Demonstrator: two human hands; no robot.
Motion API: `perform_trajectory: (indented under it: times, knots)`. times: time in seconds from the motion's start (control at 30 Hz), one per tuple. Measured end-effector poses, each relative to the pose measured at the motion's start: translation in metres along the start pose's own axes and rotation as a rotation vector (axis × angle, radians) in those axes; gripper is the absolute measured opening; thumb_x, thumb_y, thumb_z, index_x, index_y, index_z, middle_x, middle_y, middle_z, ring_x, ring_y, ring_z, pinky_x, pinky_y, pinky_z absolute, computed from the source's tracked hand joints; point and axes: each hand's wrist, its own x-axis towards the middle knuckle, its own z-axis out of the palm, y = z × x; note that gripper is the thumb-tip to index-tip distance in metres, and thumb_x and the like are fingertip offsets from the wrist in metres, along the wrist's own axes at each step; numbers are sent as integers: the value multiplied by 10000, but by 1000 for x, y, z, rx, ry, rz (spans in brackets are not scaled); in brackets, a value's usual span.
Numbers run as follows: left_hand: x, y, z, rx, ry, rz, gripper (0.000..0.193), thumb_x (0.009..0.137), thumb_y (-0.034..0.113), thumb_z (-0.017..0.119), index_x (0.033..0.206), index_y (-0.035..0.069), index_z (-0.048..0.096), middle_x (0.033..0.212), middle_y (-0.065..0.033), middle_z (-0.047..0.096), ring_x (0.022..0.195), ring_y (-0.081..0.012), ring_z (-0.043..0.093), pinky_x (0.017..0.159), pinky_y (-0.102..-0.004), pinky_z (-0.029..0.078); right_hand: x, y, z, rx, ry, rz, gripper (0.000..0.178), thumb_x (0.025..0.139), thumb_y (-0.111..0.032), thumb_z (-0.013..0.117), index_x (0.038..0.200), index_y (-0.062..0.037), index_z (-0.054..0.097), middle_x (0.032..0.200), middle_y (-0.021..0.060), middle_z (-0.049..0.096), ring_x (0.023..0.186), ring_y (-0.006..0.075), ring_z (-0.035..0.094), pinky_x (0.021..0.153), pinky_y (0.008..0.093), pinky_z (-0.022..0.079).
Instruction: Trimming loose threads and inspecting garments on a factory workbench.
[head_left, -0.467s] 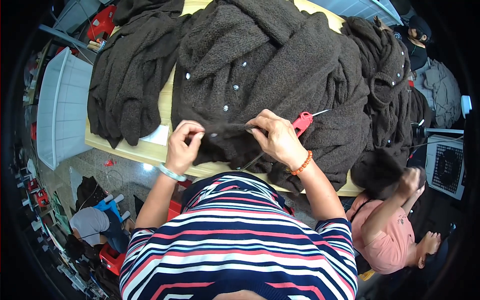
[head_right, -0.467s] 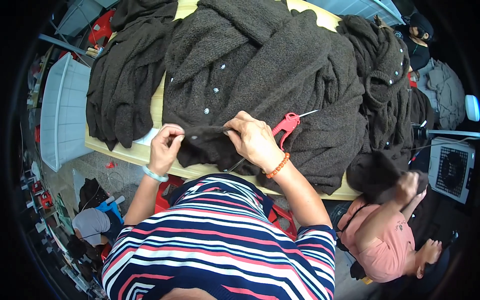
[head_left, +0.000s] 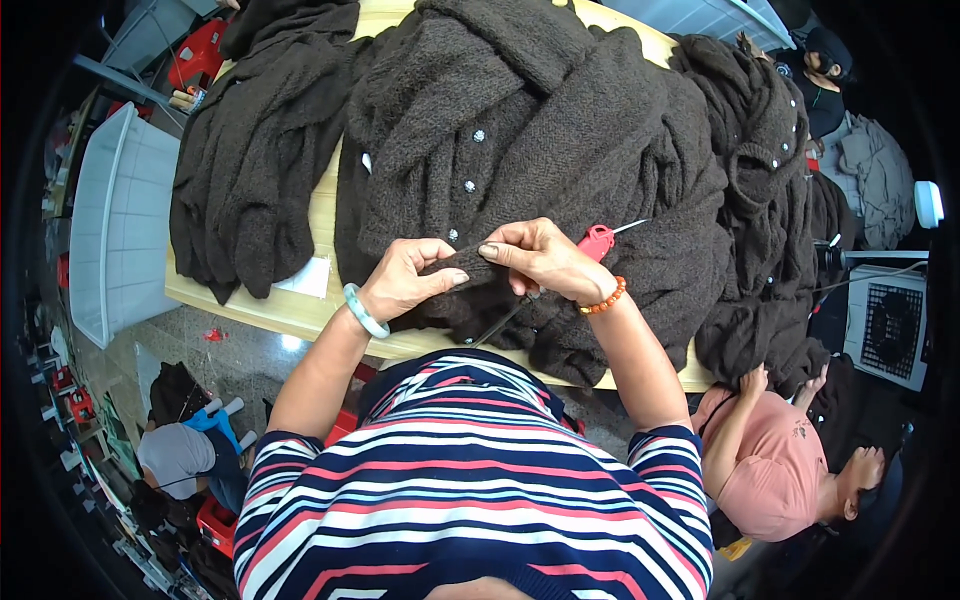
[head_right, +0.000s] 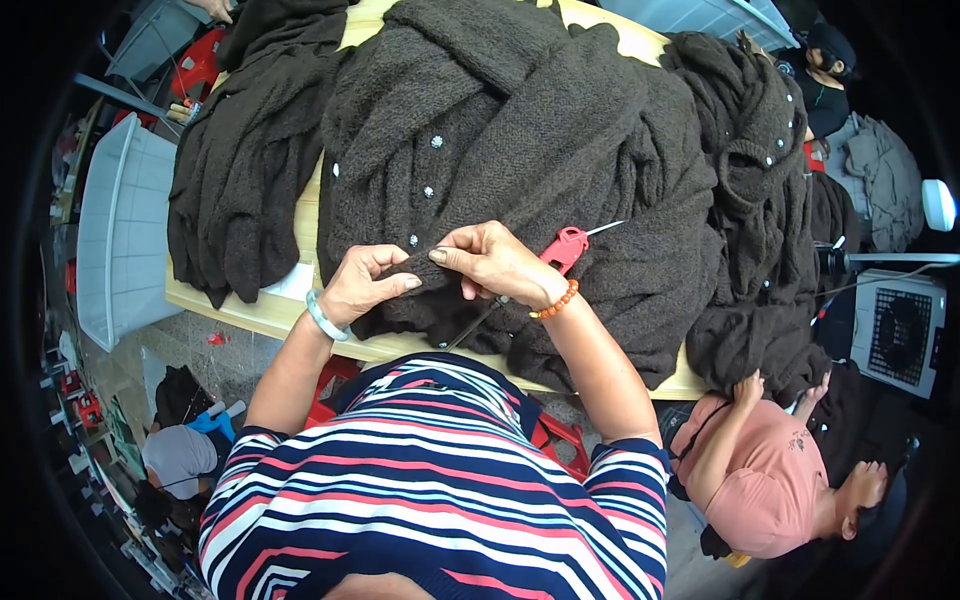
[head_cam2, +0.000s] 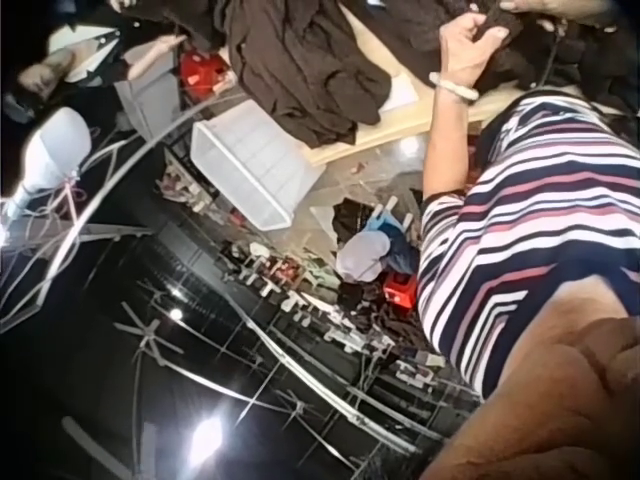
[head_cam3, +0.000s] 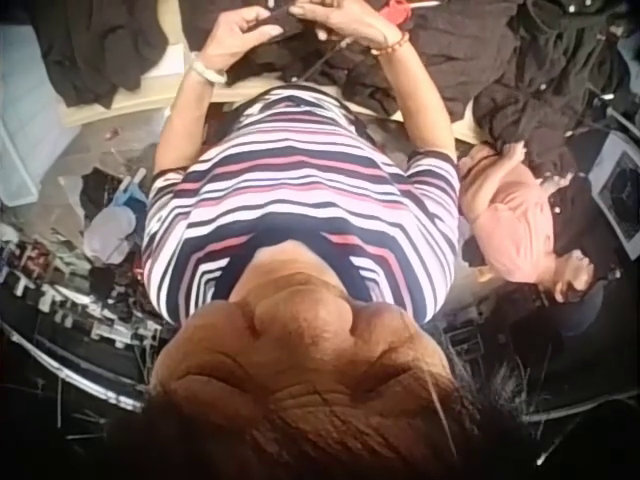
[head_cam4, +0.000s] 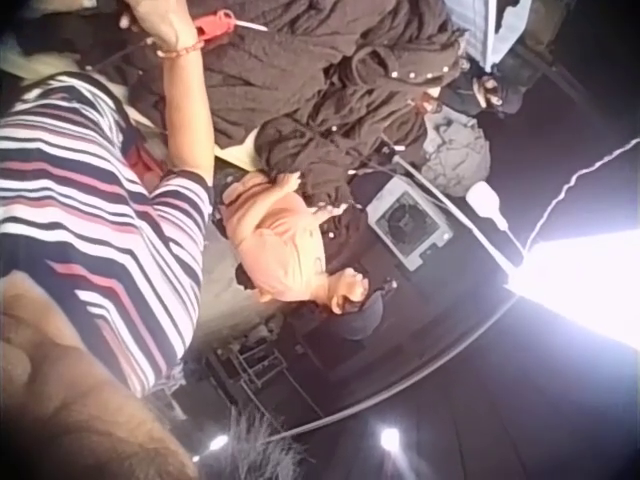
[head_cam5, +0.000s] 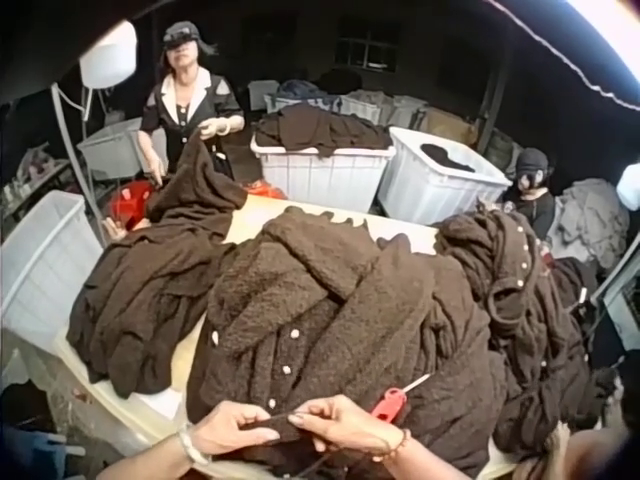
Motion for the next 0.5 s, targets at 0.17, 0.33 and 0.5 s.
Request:
perform_trajectory:
  times: [0.17, 0.33, 0.5]
  knots:
    - [1, -7, -4, 150, 18, 38, 96, 874, 58, 702, 932, -8, 663, 828, 49, 625, 756, -9, 529, 667, -184, 434, 0, -3, 9, -75, 57, -6, 276, 936, -274, 644, 1044, -24, 686, 708, 48, 650, 553, 85, 591, 505, 227, 463]
    - [-1, -2, 3, 336, 89, 84, 104, 849, 69, 699, 876, -24, 661, 759, 31, 621, 730, -25, 530, 639, -212, 451, -5, -5, 28, -640, 239, -428, 270, 794, -155, 729, 1008, 7, 696, 938, 190, 669, 867, 330, 668, 787, 376, 521]
    - [-4, 0, 17, 458, 163, 193, 120, 740, 80, 685, 821, 0, 646, 722, -166, 637, 669, -238, 645, 633, -333, 478, -6, 0, 32, -772, 203, -522, 137, 771, -55, 688, 891, 8, 671, 859, 150, 628, 814, 343, 642, 698, 404, 524]
